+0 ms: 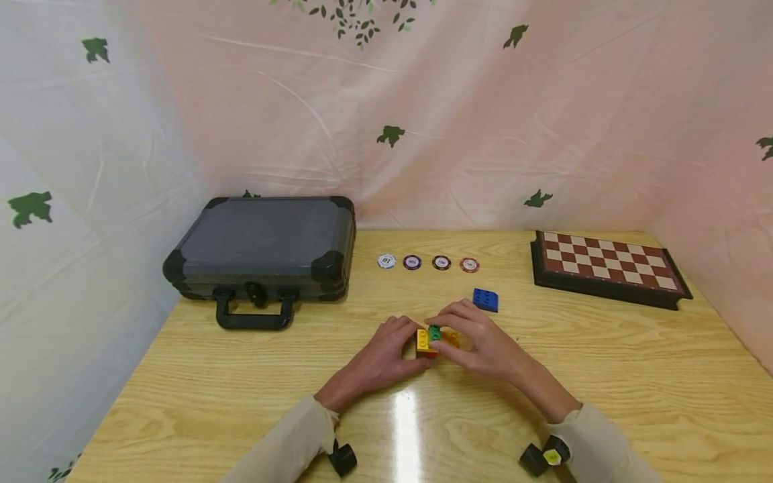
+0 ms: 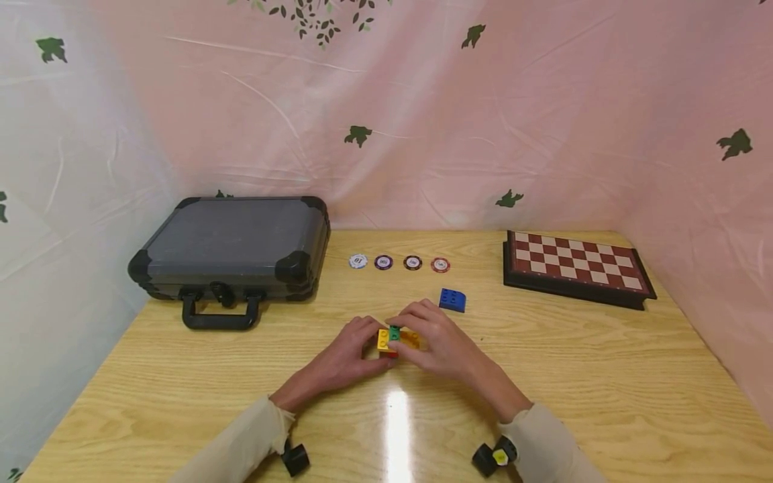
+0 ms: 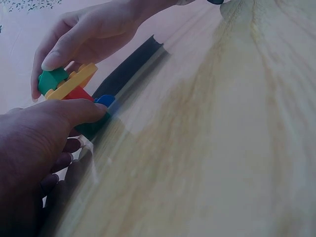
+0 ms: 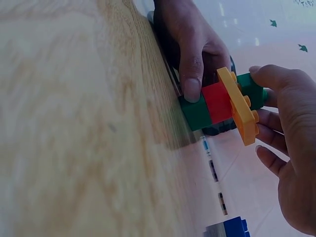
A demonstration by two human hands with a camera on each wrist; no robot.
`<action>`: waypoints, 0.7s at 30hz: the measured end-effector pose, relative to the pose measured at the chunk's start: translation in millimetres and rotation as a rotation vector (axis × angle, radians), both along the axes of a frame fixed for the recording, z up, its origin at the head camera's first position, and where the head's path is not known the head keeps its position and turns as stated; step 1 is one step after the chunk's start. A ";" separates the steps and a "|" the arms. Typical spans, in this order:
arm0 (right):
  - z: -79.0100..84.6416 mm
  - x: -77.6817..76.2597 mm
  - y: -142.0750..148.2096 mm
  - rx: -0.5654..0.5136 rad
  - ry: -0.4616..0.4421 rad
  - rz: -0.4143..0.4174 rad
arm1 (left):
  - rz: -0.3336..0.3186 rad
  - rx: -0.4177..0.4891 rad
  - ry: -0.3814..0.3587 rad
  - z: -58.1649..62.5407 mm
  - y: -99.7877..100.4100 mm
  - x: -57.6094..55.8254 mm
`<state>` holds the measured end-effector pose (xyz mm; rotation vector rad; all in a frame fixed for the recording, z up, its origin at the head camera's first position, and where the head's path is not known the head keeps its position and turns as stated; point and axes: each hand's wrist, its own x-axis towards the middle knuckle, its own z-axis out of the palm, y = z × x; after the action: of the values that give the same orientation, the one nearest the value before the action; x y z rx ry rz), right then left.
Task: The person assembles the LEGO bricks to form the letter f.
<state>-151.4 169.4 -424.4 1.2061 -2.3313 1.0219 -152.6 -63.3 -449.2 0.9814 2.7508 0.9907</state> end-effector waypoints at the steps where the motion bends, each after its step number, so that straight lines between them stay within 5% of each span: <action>1: 0.0 -0.1 0.2 -0.001 -0.001 0.002 | -0.001 0.000 0.001 0.0 0.0 0.0; 21: 5.8 0.6 -0.4 0.032 -0.022 0.017 | -0.002 0.002 0.002 -0.8 -0.2 0.4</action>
<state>-150.8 169.0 -418.6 1.2348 -2.3671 1.0123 -152.2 -63.5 -450.0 0.9857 2.7502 0.9928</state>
